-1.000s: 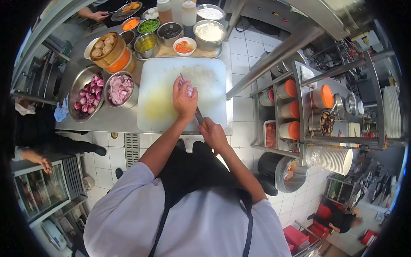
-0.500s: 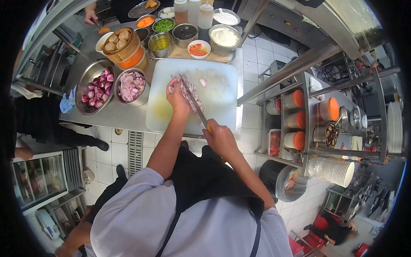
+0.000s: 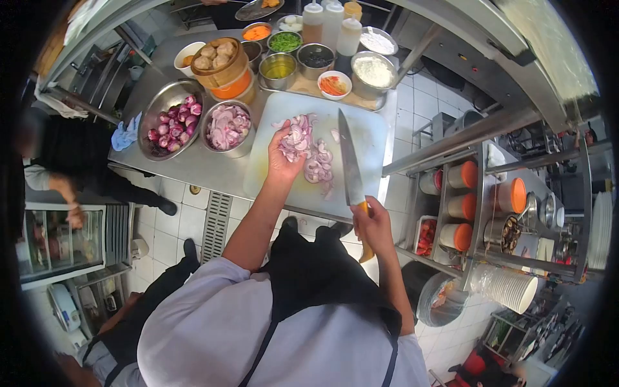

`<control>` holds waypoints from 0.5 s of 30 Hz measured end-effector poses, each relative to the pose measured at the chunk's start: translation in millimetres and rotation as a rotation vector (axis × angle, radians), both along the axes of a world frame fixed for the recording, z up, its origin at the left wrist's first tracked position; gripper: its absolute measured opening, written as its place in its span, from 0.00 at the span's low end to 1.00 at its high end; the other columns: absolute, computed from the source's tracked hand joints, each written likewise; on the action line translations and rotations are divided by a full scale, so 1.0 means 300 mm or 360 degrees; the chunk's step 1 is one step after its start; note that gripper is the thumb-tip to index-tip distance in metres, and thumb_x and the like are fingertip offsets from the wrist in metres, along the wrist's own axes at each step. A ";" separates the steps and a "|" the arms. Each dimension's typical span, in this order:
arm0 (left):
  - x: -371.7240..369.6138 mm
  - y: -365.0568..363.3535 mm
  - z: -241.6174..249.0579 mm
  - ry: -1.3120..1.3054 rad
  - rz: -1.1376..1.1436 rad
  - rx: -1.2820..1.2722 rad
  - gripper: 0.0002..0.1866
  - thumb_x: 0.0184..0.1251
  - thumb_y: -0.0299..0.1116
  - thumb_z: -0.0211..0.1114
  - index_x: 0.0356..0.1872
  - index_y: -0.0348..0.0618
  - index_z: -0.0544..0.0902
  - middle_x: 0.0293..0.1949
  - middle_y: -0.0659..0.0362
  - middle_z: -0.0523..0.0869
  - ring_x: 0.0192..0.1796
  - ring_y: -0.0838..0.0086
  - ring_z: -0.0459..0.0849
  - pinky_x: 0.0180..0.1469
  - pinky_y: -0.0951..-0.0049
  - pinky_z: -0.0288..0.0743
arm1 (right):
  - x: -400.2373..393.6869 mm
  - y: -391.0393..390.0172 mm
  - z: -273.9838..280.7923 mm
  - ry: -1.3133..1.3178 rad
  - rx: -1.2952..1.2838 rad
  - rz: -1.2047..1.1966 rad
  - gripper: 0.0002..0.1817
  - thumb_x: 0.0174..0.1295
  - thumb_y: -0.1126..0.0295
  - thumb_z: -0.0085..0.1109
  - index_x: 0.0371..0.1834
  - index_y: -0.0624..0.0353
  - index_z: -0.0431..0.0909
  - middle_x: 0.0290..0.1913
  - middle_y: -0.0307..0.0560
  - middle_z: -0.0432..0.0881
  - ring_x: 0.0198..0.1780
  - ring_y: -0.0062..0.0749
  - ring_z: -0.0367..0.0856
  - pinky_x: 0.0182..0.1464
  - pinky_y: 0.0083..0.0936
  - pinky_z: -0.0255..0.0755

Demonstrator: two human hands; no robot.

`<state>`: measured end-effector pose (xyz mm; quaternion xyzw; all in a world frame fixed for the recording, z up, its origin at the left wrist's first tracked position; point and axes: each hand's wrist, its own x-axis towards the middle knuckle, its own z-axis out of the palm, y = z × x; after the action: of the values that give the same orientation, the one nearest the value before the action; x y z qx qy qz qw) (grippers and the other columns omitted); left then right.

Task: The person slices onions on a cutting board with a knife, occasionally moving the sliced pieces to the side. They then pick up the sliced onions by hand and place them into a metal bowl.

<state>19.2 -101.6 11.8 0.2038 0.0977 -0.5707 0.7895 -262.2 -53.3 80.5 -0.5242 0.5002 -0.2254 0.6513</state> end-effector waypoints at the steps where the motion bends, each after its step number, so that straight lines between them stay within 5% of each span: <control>1: 0.013 0.008 0.022 0.0016 0.0009 0.0016 0.18 0.64 0.32 0.70 0.56 0.52 0.82 0.58 0.57 0.88 0.60 0.61 0.87 0.65 0.57 0.79 | -0.012 0.006 -0.011 0.0017 0.0002 -0.0016 0.06 0.77 0.70 0.61 0.48 0.60 0.79 0.23 0.37 0.77 0.19 0.20 0.75 0.19 0.22 0.66; 8: 0.261 0.081 0.080 -0.0105 0.0311 -0.0298 0.19 0.63 0.30 0.70 0.55 0.46 0.81 0.57 0.53 0.88 0.59 0.57 0.87 0.67 0.54 0.81 | -0.065 0.041 -0.080 -0.0016 0.0089 -0.0110 0.07 0.76 0.71 0.61 0.51 0.62 0.80 0.23 0.37 0.77 0.18 0.20 0.73 0.19 0.22 0.65; 11: 0.418 0.143 0.088 -0.0415 0.0435 -0.0186 0.20 0.65 0.30 0.69 0.58 0.45 0.82 0.59 0.52 0.88 0.59 0.58 0.88 0.66 0.57 0.83 | -0.063 0.040 -0.070 -0.0016 0.0117 -0.0132 0.08 0.75 0.71 0.62 0.51 0.61 0.80 0.24 0.37 0.77 0.18 0.20 0.73 0.19 0.22 0.66; 15: 0.580 0.157 0.077 -0.1409 0.0653 0.0091 0.15 0.62 0.24 0.67 0.50 0.41 0.86 0.54 0.54 0.89 0.56 0.63 0.88 0.62 0.61 0.83 | -0.067 0.036 -0.096 -0.0046 0.0113 -0.0086 0.08 0.75 0.70 0.62 0.51 0.61 0.80 0.24 0.37 0.78 0.18 0.20 0.74 0.19 0.22 0.66</control>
<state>193.3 -54.5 34.9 0.4251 -0.1935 -0.2591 0.8454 -282.3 -42.6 51.9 -0.4838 0.5124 -0.2326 0.6703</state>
